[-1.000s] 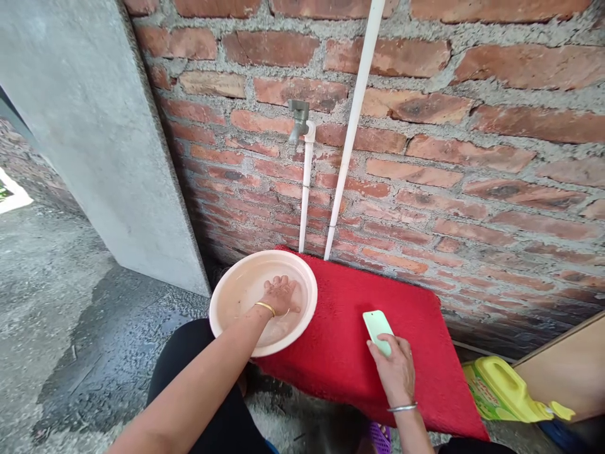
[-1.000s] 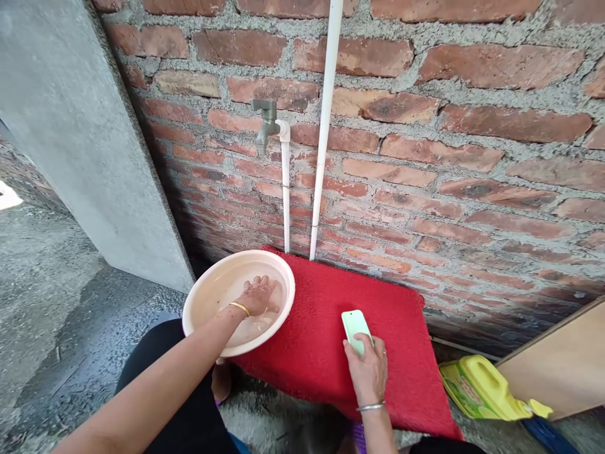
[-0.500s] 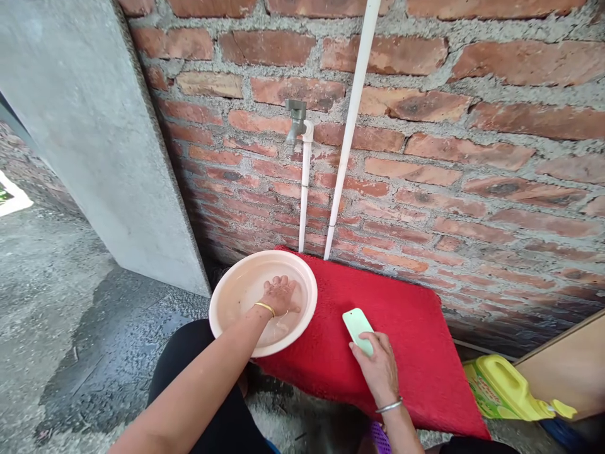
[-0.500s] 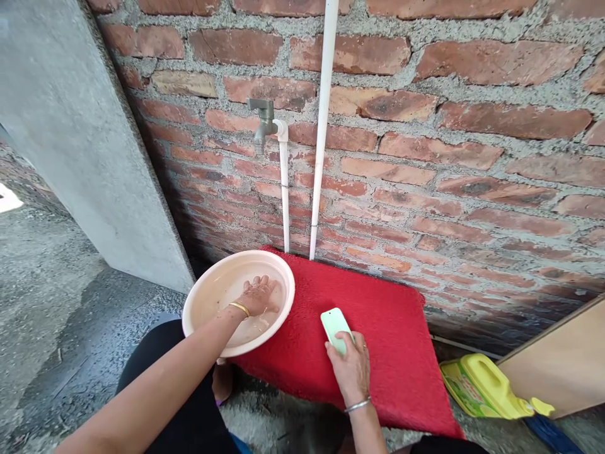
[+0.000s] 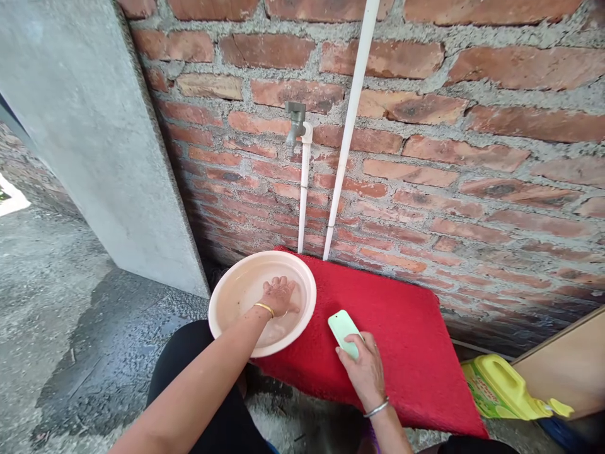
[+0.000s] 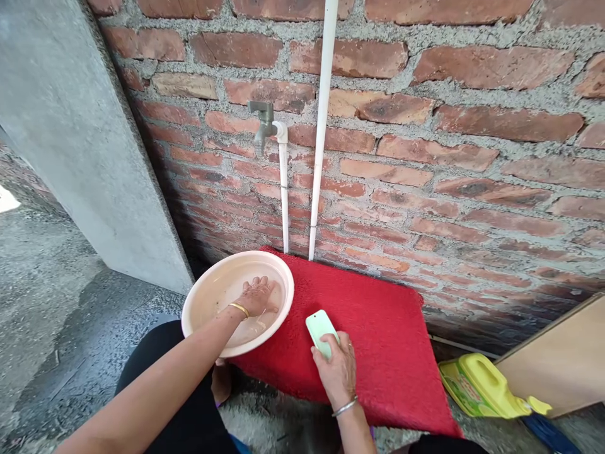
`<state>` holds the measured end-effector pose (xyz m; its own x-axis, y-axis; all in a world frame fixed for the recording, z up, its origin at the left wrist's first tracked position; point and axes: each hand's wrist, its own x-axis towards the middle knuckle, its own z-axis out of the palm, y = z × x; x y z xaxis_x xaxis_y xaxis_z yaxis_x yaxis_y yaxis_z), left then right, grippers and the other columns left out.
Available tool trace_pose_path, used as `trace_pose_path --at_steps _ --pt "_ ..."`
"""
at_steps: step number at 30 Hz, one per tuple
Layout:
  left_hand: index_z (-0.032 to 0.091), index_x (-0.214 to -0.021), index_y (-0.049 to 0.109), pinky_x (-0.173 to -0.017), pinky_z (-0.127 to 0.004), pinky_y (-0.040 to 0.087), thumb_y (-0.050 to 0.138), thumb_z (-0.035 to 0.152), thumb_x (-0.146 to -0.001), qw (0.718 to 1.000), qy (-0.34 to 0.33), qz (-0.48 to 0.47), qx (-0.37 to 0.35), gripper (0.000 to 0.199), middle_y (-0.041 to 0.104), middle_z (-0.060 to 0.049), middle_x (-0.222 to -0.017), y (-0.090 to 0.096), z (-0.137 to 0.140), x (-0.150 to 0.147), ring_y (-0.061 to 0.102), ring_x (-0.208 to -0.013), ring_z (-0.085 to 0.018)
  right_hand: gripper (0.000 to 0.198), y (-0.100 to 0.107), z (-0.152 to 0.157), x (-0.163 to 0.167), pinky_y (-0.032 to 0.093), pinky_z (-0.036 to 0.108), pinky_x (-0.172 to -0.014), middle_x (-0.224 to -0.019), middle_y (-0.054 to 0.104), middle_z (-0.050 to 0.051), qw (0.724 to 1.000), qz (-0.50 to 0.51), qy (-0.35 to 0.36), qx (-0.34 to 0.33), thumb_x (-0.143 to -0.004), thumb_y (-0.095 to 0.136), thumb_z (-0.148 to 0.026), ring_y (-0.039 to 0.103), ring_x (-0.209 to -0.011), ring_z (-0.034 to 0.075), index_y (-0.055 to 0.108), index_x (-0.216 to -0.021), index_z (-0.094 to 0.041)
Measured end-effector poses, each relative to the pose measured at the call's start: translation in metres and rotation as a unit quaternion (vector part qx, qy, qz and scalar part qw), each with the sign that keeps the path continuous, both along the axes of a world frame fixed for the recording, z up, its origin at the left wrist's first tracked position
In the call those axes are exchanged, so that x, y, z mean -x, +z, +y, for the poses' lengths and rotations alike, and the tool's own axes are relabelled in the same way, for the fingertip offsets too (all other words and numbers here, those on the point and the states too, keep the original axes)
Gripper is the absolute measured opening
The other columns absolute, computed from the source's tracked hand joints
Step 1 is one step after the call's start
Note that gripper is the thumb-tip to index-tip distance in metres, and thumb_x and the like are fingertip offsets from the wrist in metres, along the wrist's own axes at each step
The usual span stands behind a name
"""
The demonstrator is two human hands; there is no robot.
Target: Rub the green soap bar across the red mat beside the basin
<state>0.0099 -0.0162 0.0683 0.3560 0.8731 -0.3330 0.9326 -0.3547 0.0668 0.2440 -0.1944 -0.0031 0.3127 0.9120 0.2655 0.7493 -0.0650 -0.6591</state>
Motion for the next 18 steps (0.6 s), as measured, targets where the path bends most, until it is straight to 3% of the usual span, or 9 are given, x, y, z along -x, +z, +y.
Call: trace_pose_path --at_steps 4,11,14,18 --pt "0.025 -0.134 0.049 -0.099 -0.056 0.036 0.064 0.057 -0.077 1.0 0.004 0.0 0.008 0.067 0.046 -0.015 -0.139 0.002 0.0 0.0 0.041 -0.127 -0.037 0.024 -0.002 0.0 -0.013 0.048 0.036 -0.085 -0.096 0.059 0.003 1.0 -0.009 -0.013 0.005 -0.077 0.063 -0.049 0.061 -0.091 0.022 0.069 -0.087 -0.028" --pt "0.024 -0.134 0.05 -0.1 -0.057 0.035 0.065 0.055 -0.077 1.0 0.001 0.001 0.011 0.066 0.045 -0.016 -0.139 0.003 0.0 -0.001 0.04 -0.128 -0.038 0.045 -0.003 -0.007 -0.061 0.047 0.04 -0.084 -0.095 0.056 0.005 0.992 -0.008 -0.127 0.0 -0.076 0.057 -0.067 0.059 -0.088 0.025 0.07 -0.087 -0.026" --pt "0.025 -0.133 0.05 -0.1 -0.056 0.035 0.065 0.055 -0.078 1.0 0.001 0.003 0.013 0.065 0.045 -0.016 -0.139 0.005 -0.001 -0.001 0.04 -0.127 -0.037 0.04 0.0 -0.007 -0.048 0.047 0.038 -0.084 -0.096 0.057 0.004 0.994 -0.003 -0.108 -0.005 -0.078 0.058 -0.064 0.059 -0.089 0.024 0.07 -0.088 -0.027" --pt "0.024 -0.133 0.05 -0.098 -0.056 0.036 0.065 0.054 -0.078 1.0 -0.002 0.008 0.008 0.064 0.046 -0.017 -0.138 0.005 -0.002 -0.001 0.042 -0.126 -0.037 0.025 0.002 -0.004 -0.014 0.047 0.036 -0.085 -0.097 0.058 0.003 1.0 0.006 -0.02 0.003 -0.079 0.062 -0.05 0.06 -0.092 0.023 0.07 -0.088 -0.028"
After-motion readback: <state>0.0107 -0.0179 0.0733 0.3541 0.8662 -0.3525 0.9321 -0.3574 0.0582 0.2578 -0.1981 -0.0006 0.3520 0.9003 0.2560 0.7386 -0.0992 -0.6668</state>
